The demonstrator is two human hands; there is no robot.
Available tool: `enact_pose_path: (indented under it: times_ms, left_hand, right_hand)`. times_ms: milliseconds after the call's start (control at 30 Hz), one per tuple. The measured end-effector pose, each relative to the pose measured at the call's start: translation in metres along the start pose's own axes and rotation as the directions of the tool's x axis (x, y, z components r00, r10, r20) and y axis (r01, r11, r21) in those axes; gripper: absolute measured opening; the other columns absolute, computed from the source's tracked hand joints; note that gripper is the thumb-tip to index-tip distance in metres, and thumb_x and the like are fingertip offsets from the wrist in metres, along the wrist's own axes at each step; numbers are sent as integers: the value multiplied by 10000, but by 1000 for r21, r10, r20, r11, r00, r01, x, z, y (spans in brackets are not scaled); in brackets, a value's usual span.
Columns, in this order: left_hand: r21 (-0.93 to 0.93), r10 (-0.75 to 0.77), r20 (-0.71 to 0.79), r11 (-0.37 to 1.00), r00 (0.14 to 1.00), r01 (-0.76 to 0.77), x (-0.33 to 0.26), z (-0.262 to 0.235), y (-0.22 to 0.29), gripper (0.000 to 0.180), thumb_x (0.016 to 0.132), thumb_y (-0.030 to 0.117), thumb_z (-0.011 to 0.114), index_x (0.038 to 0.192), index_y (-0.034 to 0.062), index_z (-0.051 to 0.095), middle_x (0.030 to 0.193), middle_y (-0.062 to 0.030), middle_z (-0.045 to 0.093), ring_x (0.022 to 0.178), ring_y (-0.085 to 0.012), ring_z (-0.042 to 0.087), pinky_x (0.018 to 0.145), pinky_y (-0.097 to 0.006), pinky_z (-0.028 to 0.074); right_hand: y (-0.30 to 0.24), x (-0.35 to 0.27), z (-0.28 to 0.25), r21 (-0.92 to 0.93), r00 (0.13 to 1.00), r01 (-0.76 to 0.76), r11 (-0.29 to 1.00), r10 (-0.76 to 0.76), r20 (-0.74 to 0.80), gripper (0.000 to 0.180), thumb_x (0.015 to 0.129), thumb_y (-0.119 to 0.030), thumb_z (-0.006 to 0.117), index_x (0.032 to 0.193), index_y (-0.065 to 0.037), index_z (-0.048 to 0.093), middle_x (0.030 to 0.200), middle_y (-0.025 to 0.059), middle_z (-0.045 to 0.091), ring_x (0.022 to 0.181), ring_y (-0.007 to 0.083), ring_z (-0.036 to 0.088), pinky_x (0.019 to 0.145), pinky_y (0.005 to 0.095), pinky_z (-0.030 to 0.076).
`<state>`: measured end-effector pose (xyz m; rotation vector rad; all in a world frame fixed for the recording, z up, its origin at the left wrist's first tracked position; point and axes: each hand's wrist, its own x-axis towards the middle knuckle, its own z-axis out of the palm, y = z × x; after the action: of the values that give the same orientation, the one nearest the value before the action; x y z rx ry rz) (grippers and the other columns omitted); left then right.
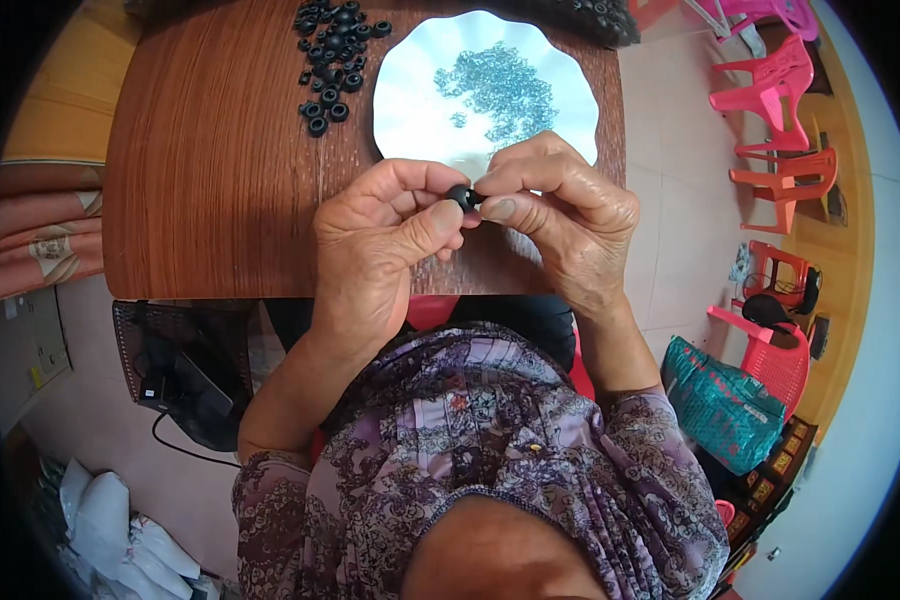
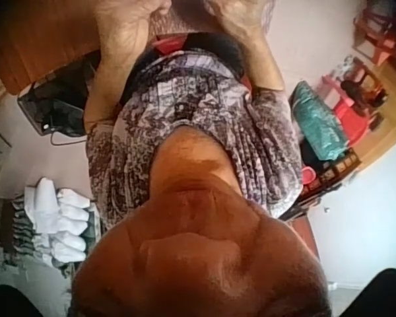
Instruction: Assembling tiny silver beads into black circular components on a wooden table.
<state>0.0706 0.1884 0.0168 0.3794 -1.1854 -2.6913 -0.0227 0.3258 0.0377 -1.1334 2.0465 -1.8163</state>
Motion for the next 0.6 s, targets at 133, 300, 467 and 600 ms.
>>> enact_pose_path:
  times_ms: [133, 300, 467, 600]
  left_hand:
    - [23, 71, 5, 997, 997, -71, 0, -4, -5, 178, 819, -1, 634, 986, -46, 592, 853, -92, 641, 723, -105, 595, 615, -198, 465]
    - [71, 66, -16, 995, 998, -65, 0, -4, -4, 183, 823, 2, 629, 998, -39, 593, 853, -81, 639, 729, -98, 596, 634, -195, 468]
    - [24, 45, -19, 999, 999, -44, 1, -2, -4, 177, 836, 1, 613, 1006, -39, 587, 861, -81, 636, 729, -100, 598, 631, -194, 469]
    - [14, 10, -59, 1000, 998, -9, 0, -4, -1, 173, 856, 20, 596, 1017, -39, 575, 864, -89, 633, 714, -98, 590, 623, -190, 462]
  right_hand:
    - [-2, -1, 2, -3, 1000, -23, 1000, 23, 0, 139, 709, 69, 692, 833, 36, 640, 839, 108, 619, 792, 173, 582, 708, 275, 490]
    - [-5, -1, 1, 0, 997, -69, 998, 69, 15, 154, 709, 75, 690, 847, 45, 630, 845, 102, 611, 799, 170, 575, 732, 277, 481]
    - [-5, -1, 3, 84, 993, -109, 990, 112, -42, 165, 712, 70, 691, 863, 46, 628, 860, 97, 609, 819, 167, 570, 758, 278, 470]
    - [1, -2, -3, -22, 995, -80, 997, 79, -62, 150, 744, 49, 680, 885, 45, 627, 871, 84, 608, 817, 148, 567, 745, 261, 466]
